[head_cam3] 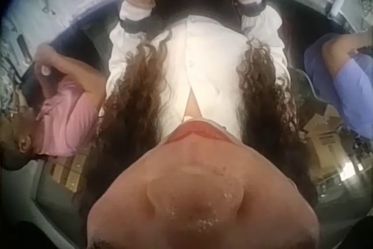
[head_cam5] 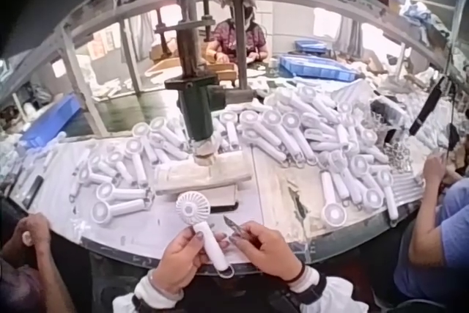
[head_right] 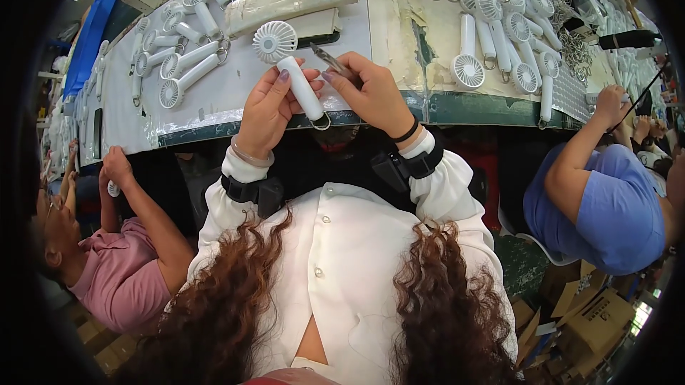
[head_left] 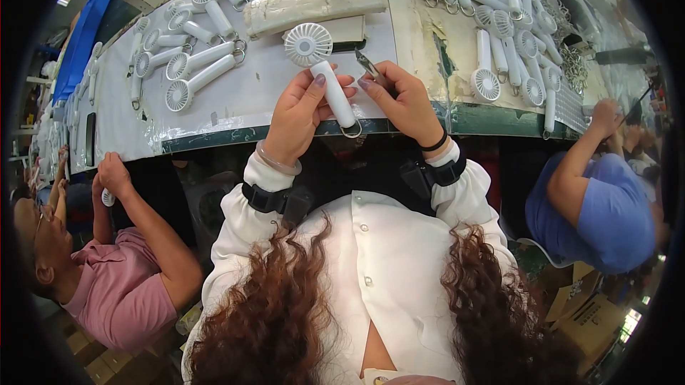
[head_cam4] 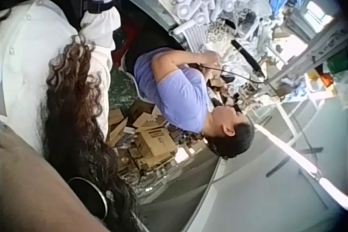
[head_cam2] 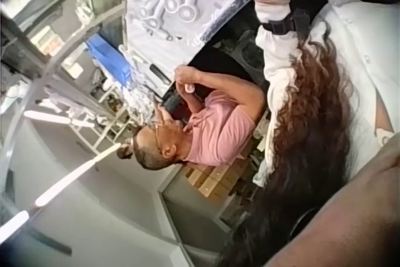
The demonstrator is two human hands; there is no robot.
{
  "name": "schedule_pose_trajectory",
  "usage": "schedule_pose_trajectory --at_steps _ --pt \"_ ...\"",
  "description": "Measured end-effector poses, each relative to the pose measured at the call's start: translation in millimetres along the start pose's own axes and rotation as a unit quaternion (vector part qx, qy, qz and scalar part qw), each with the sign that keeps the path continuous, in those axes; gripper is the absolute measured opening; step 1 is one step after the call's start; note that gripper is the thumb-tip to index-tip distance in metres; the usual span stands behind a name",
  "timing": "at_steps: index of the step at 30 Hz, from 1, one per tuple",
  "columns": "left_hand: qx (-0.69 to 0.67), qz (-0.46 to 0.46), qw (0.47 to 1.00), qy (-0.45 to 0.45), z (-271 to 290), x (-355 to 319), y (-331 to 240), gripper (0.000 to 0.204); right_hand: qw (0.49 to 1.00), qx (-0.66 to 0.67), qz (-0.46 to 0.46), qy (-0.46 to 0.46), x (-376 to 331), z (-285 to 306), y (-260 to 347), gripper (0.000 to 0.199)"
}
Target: The person picks up a handheld fan and uses a tool to trim excess plastic around the edges and the metal ring at the base. They then set it aside, pick up another fan, and repeat the trimming process.
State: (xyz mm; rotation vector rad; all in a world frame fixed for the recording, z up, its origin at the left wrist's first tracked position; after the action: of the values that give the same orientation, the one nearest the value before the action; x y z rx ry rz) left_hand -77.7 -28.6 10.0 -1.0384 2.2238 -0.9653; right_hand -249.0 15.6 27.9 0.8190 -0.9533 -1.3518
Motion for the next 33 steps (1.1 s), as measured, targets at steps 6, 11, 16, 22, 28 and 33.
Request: schedule_pose_trajectory --at_steps 6,11,16,22,28,33 --pt "-0.046 -0.030 0.998 -0.040 2.3 1.8 -7.5 0.033 0.996 0.073 0.041 0.034 -0.7 -0.1 -3.0 0.013" --pt "-0.107 -0.090 0.988 -0.062 10.3 0.7 -9.8 0.032 0.982 0.157 0.043 0.096 -8.1 -7.4 13.1 0.014" --pt "-0.132 -0.127 0.981 -0.066 10.8 -1.0 -11.3 0.030 0.973 0.219 0.011 0.074 -3.9 -13.6 5.9 0.018" --pt "-0.107 -0.125 0.983 -0.085 11.9 -8.1 -7.8 0.027 0.979 0.204 0.003 -0.005 8.9 -7.5 -3.4 0.021" --pt "-0.129 -0.049 0.990 -0.042 14.8 -17.1 1.0 0.031 0.973 0.207 0.035 -0.093 12.9 -9.9 -5.0 0.021" --pt "-0.091 0.102 0.990 0.025 9.0 -28.8 8.6 0.036 0.986 0.143 0.030 -0.076 17.6 -4.6 -7.7 0.020"
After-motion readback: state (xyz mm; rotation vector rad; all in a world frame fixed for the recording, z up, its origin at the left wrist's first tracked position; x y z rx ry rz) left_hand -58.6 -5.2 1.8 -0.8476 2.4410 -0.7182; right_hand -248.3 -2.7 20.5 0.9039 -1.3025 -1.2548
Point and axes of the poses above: each hand's wrist, its own x-axis towards the middle knuckle, its own z-axis out of the back of the hand, y = z × x, the point moved 6 cm from there along x, towards the middle knuckle, and after that the axes turned 7 degrees about -x, right-handed, at the moved point
